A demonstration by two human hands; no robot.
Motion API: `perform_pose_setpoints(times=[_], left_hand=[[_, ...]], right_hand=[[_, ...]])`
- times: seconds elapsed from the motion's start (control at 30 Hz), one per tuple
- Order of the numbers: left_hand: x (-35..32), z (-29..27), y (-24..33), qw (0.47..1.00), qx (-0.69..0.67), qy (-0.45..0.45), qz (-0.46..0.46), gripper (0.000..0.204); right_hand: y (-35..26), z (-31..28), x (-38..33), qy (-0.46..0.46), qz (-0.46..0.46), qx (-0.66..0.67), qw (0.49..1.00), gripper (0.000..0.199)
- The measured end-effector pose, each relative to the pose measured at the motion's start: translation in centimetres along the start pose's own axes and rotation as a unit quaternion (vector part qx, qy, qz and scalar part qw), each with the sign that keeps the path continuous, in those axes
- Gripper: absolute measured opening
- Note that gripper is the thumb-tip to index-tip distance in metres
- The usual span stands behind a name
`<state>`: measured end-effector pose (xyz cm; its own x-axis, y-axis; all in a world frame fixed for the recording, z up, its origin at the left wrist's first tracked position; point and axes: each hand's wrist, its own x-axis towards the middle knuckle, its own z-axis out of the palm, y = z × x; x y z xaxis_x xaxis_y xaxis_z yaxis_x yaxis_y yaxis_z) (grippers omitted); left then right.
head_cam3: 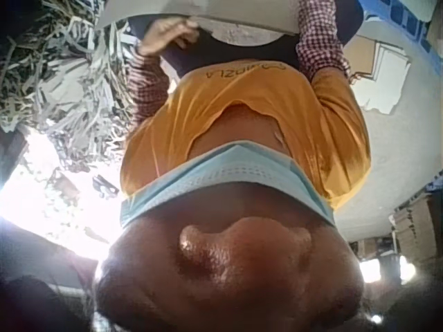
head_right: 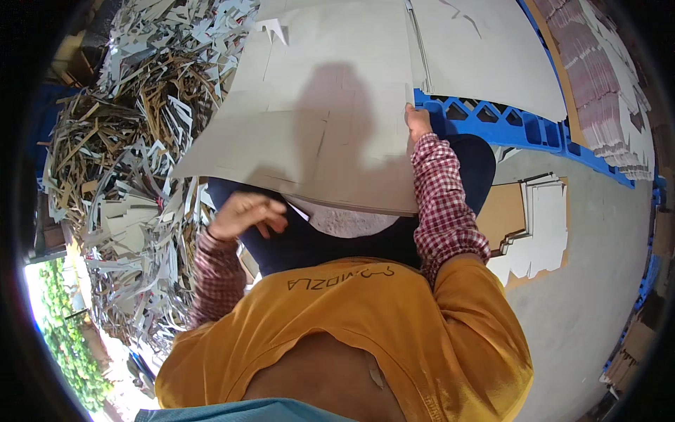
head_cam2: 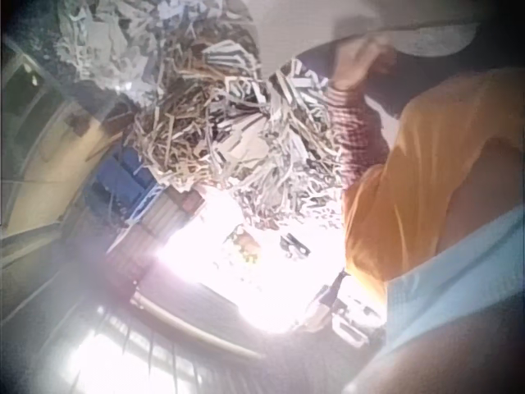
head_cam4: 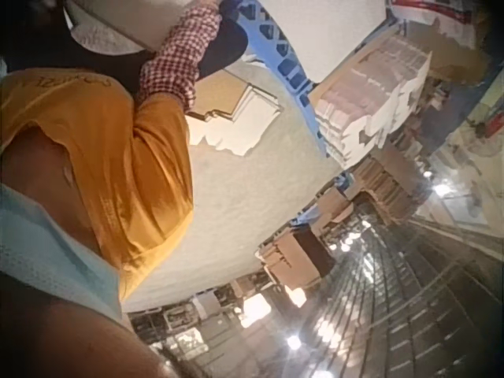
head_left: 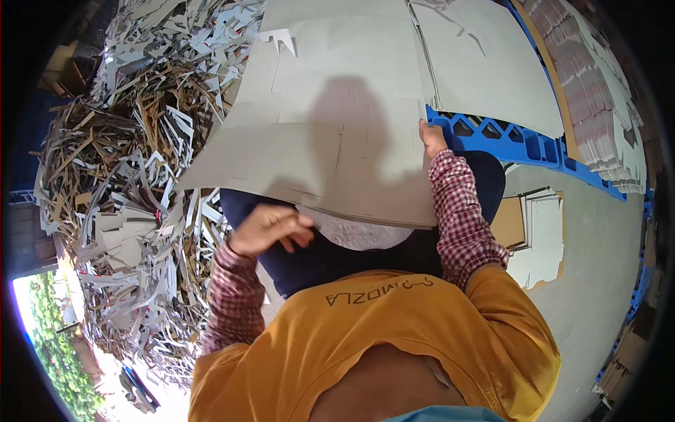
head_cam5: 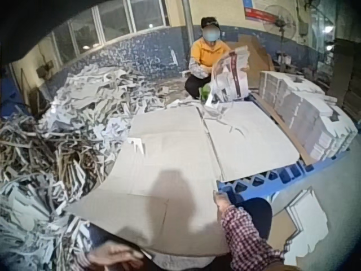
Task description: Picking up printed cardboard blanks, stripping away waste cutouts, and stacking or moving processed material sheets.
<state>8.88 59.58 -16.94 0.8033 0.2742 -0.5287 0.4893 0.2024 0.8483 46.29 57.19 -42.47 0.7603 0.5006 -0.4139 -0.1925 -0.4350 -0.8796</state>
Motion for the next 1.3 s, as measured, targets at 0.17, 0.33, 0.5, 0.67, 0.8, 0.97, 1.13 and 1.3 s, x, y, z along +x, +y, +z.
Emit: perform_pose_setpoints(times=[0.17, 0.33, 0.5, 0.67, 0.8, 0.97, 1.13, 1.3], left_hand=[[12.5, -3.5, 7.8, 0.958, 0.207, 0.081, 0.180, 0.029], [30.5, -0.9, 1.3, 0.755, 0.431, 0.160, 0.467, 0.022], [31.8, 5.4, -5.5, 0.773, 0.552, 0.147, 0.274, 0.038], [31.5, 3.3, -9.2, 0.723, 0.502, 0.290, 0.375, 0.038], [31.2, 2.6, -9.2, 0.709, 0.521, 0.291, 0.376, 0.038], [30.6, 2.9, -8.6, 0.719, 0.474, 0.300, 0.410, 0.038], [30.4, 1.8, -5.2, 0.904, 0.304, 0.151, 0.258, 0.028], [30.7, 1.1, -7.6, 0.670, 0.507, 0.319, 0.439, 0.026]], right_hand=[[-1.0, -1.1, -0.9, -0.059, 0.018, 0.228, 0.972, 0.028], [0.0, -1.2, -1.9, -0.122, -0.213, 0.180, 0.953, 0.018], [-0.3, -4.9, -4.8, -0.154, 0.049, 0.235, 0.958, 0.034], [-2.9, -1.6, -7.8, -0.160, -0.042, 0.233, 0.958, 0.029], [-1.7, -0.6, -6.8, -0.139, -0.099, 0.157, 0.973, 0.013], [-2.6, -0.4, -7.6, -0.162, -0.133, 0.174, 0.962, 0.011], [-2.5, 0.7, -7.2, -0.095, -0.148, 0.152, 0.973, 0.014], [-2.6, 2.0, -6.9, -0.113, -0.155, 0.141, 0.971, 0.013]])
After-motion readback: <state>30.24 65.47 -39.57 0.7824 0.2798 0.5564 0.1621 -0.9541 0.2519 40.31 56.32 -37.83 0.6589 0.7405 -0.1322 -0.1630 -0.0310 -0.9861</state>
